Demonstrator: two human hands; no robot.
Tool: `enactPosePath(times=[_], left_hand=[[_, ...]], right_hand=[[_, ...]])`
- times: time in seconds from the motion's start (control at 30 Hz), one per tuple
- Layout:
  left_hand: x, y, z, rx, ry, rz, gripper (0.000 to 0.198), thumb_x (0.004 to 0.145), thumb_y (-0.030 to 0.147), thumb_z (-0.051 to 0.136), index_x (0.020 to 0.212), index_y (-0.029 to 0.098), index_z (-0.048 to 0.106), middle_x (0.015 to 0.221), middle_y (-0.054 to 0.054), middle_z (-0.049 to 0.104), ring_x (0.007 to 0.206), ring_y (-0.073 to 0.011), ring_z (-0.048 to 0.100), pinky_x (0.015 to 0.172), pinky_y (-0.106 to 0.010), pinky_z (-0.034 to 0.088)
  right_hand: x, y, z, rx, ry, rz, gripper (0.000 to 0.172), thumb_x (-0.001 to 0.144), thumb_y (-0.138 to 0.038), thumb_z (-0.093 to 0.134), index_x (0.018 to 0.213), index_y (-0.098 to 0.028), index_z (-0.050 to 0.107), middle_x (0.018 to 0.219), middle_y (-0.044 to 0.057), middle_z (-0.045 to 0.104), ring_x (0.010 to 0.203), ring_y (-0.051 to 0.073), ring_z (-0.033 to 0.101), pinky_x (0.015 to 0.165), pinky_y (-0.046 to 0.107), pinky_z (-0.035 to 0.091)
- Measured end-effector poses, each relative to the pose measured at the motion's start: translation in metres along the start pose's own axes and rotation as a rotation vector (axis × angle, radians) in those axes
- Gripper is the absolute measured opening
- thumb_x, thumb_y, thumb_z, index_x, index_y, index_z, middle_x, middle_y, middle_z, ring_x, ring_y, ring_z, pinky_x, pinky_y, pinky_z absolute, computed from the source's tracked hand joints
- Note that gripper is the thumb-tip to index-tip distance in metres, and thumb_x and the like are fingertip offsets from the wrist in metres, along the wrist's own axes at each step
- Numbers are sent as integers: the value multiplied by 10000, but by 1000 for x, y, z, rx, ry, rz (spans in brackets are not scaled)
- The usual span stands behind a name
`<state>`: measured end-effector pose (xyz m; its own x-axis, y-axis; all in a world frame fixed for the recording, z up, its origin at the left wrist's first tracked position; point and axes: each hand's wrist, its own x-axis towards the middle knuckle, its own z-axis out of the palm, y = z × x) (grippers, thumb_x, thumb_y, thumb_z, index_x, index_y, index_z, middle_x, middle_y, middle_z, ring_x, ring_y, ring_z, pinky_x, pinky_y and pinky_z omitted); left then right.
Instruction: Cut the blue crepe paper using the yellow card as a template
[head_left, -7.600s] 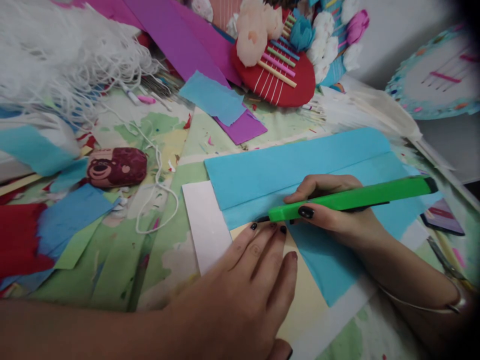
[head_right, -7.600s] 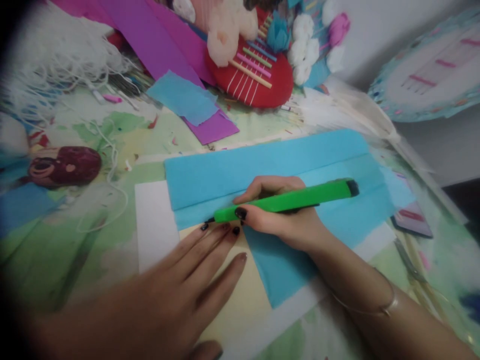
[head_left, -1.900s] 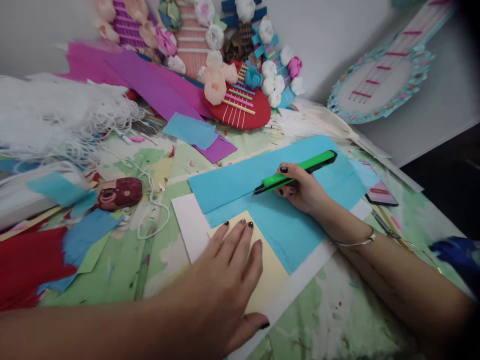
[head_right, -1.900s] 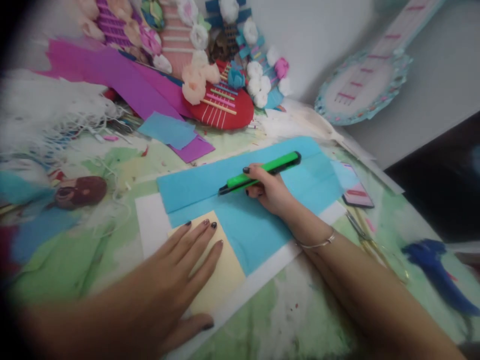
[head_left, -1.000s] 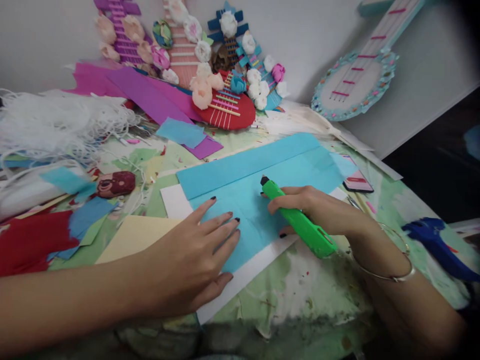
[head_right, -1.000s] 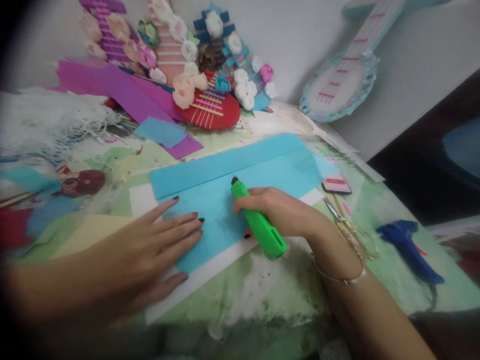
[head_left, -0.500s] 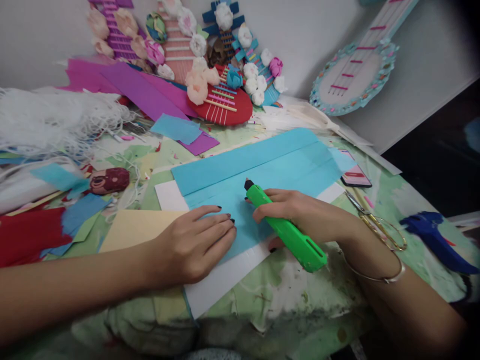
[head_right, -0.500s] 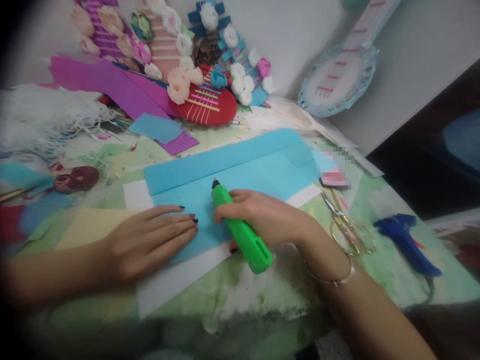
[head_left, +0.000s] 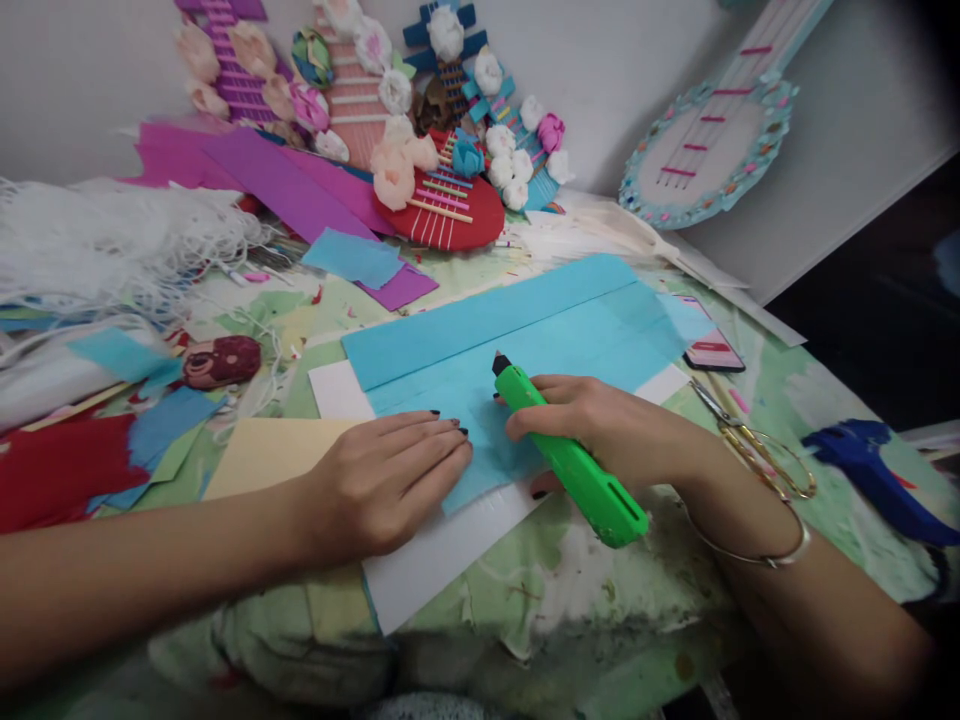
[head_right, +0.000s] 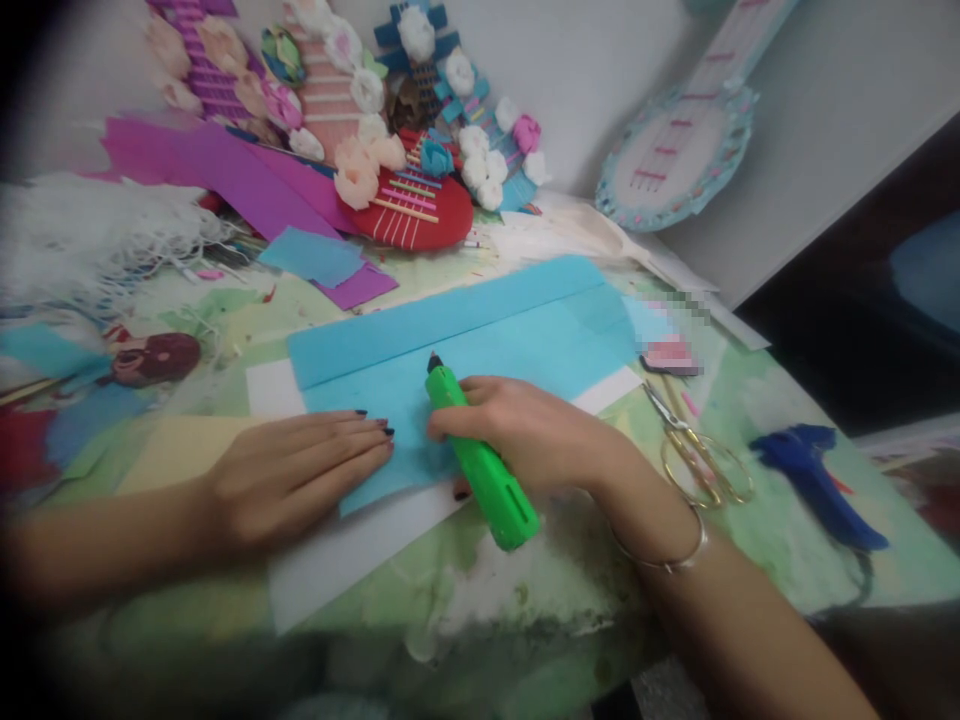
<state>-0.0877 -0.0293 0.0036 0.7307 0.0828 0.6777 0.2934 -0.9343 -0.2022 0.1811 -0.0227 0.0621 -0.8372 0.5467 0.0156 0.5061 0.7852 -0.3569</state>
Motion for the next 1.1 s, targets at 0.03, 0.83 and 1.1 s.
enactPosePath(times=[0.03,0.83,1.1], left_hand=[[0,-1,1,6,21,6,212,918,62,480,1064,62,634,1008,-154,732,993,-233,698,909,-393,580],[4,-3,4,-13,53,-31,211,942,101,441,1034,76,630,942,-138,738,864,-223,719,771,-350,615],[2,-4,4,0,61,-38,185,925,113,484,1034,83,630,938,-127,739,849,-210,719,780,-336,607]], right_hand=[[0,0,0,-12,4,-4,327,838,-400,673,1067,-175,612,889,61,596,857,196,516,714,290,392],[5,-14,5,-313,-28,-102,188,905,-175,488,722,-213,506,585,-17,428,659,164,388,728,308,348],[2,-13,1,-311,40,-116,165,889,-143,490,743,-206,534,566,-26,413,643,161,378,717,305,357]])
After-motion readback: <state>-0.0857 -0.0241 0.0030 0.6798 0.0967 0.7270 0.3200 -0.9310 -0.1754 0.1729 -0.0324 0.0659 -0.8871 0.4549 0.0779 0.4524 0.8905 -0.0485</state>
